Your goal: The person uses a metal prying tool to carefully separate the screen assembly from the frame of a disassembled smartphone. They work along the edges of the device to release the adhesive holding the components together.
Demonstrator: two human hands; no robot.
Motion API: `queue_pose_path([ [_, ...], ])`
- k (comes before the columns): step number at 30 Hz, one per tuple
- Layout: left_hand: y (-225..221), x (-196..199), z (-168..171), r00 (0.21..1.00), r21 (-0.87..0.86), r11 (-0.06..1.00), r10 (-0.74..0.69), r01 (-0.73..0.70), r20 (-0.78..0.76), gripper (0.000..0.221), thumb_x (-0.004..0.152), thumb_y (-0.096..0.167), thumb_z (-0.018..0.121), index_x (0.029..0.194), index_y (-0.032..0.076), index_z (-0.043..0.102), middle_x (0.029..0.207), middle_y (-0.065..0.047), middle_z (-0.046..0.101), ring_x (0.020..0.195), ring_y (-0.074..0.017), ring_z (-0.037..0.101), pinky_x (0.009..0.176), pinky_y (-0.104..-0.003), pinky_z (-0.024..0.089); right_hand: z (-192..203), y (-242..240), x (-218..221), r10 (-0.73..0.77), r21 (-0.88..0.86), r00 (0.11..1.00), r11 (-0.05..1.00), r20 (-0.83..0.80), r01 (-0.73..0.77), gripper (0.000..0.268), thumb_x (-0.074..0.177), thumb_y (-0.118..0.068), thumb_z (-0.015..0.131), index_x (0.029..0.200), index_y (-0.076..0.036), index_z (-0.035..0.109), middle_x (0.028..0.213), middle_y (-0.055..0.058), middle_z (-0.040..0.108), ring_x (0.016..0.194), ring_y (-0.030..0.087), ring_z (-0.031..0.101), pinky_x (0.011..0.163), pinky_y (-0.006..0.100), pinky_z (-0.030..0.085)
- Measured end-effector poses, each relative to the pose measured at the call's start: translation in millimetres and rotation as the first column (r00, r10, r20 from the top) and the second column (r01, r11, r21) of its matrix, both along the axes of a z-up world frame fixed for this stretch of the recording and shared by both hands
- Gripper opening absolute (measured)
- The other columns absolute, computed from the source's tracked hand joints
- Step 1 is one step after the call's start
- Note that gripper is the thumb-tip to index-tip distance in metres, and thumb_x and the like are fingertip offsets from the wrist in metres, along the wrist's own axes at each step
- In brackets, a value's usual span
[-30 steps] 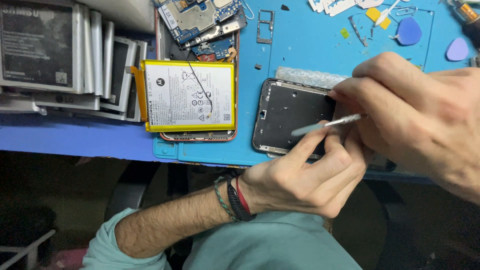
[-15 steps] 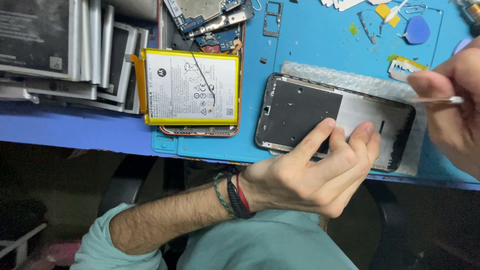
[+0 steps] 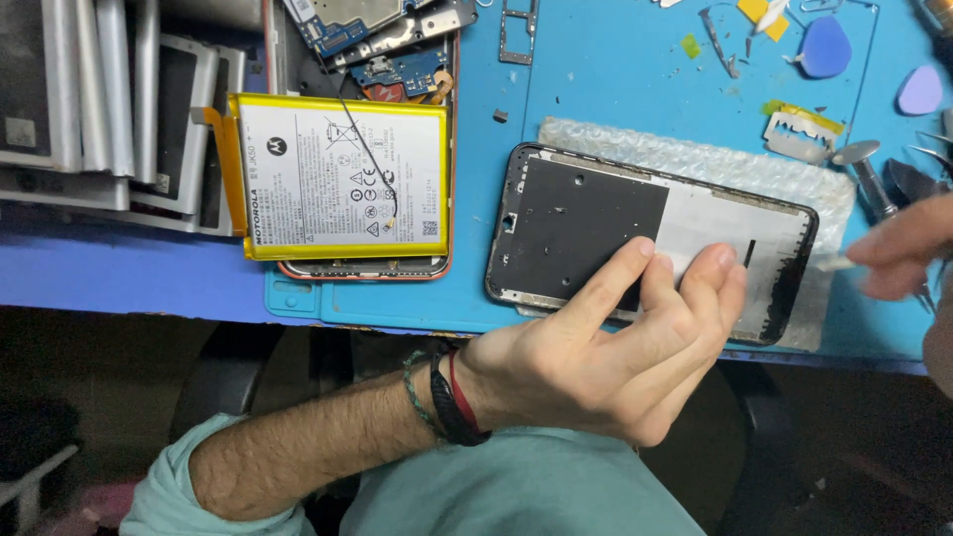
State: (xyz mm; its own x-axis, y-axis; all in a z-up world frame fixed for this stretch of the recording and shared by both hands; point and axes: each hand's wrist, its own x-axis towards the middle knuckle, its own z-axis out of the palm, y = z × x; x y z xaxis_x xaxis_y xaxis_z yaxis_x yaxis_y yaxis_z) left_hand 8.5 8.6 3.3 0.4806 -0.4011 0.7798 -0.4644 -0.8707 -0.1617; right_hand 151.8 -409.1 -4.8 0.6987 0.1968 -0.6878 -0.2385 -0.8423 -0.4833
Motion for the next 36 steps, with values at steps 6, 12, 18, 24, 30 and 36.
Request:
queue_pose_path([
  [6, 2, -2, 2, 0.999, 0.021, 1.0, 0.01, -0.01, -0.031, 0.029, 0.115, 0.019, 0.052, 0.122, 0.016, 0.08, 0.115, 0.004, 0.075, 0.103, -0.0089, 0.06, 0.099, -0.023, 0.064, 37, 155, -63, -0.037, 0.291, 0.84, 0.946, 0.541, -0.146, 0.035, 0.125, -0.018, 0.04, 0.129, 0.012, 0.059, 0.128, 0.024, 0.065, 0.104, 0.033, 0.074, 0.103, 0.036, 0.06],
  [12, 5, -3, 6, 0.997, 0.03, 1.0, 0.007, -0.005, -0.078, 0.036, 0.116, 0.016, 0.045, 0.125, 0.015, 0.08, 0.119, 0.003, 0.075, 0.104, -0.0094, 0.059, 0.101, -0.022, 0.063, 56, 160, -74, 0.173, 0.07, 0.718, 0.953, 0.675, -0.295, 0.02, 0.118, 0.013, 0.075, 0.108, 0.007, 0.058, 0.13, 0.019, 0.075, 0.117, 0.024, 0.076, 0.11, 0.029, 0.055],
  [18, 5, -6, 7, 0.991, -0.005, 1.0, 0.015, -0.016, -0.134, 0.037, 0.119, 0.021, 0.045, 0.126, 0.019, 0.081, 0.121, 0.006, 0.074, 0.108, -0.0065, 0.062, 0.107, -0.021, 0.061, 24, 130, -45, 0.328, 0.164, 0.545, 0.725, 0.772, -0.669, 0.021, 0.098, 0.004, 0.078, 0.106, -0.009, 0.063, 0.129, 0.021, 0.073, 0.126, 0.037, 0.078, 0.117, 0.044, 0.065],
  [24, 3, -3, 4, 0.994, -0.022, 0.999, 0.021, -0.023, -0.106, 0.031, 0.119, 0.021, 0.053, 0.124, 0.019, 0.083, 0.118, 0.007, 0.074, 0.105, -0.0061, 0.063, 0.104, -0.02, 0.062, 27, 115, -60, 0.283, 0.063, 0.668, 0.894, 0.688, -0.443, 0.016, 0.102, 0.014, 0.081, 0.111, 0.004, 0.072, 0.133, 0.021, 0.073, 0.121, 0.023, 0.074, 0.115, 0.03, 0.058],
  [30, 4, -3, 6, 0.994, 0.004, 1.0, 0.016, -0.016, -0.111, 0.034, 0.119, 0.02, 0.049, 0.125, 0.018, 0.083, 0.12, 0.007, 0.074, 0.106, -0.0065, 0.062, 0.105, -0.02, 0.061, 43, 127, -46, 0.453, 0.13, 0.64, 0.745, 0.621, -0.654, 0.043, 0.089, 0.005, 0.073, 0.13, -0.004, 0.064, 0.138, 0.019, 0.071, 0.135, 0.03, 0.074, 0.123, 0.038, 0.062],
  [36, 3, -5, 6, 0.994, 0.007, 1.0, 0.018, -0.018, -0.103, 0.036, 0.119, 0.02, 0.047, 0.125, 0.018, 0.082, 0.12, 0.006, 0.073, 0.106, -0.0064, 0.062, 0.105, -0.021, 0.061, 38, 123, -50, 0.382, 0.142, 0.626, 0.769, 0.68, -0.624, 0.035, 0.098, 0.013, 0.071, 0.129, -0.002, 0.061, 0.138, 0.023, 0.069, 0.135, 0.032, 0.074, 0.12, 0.037, 0.063],
])
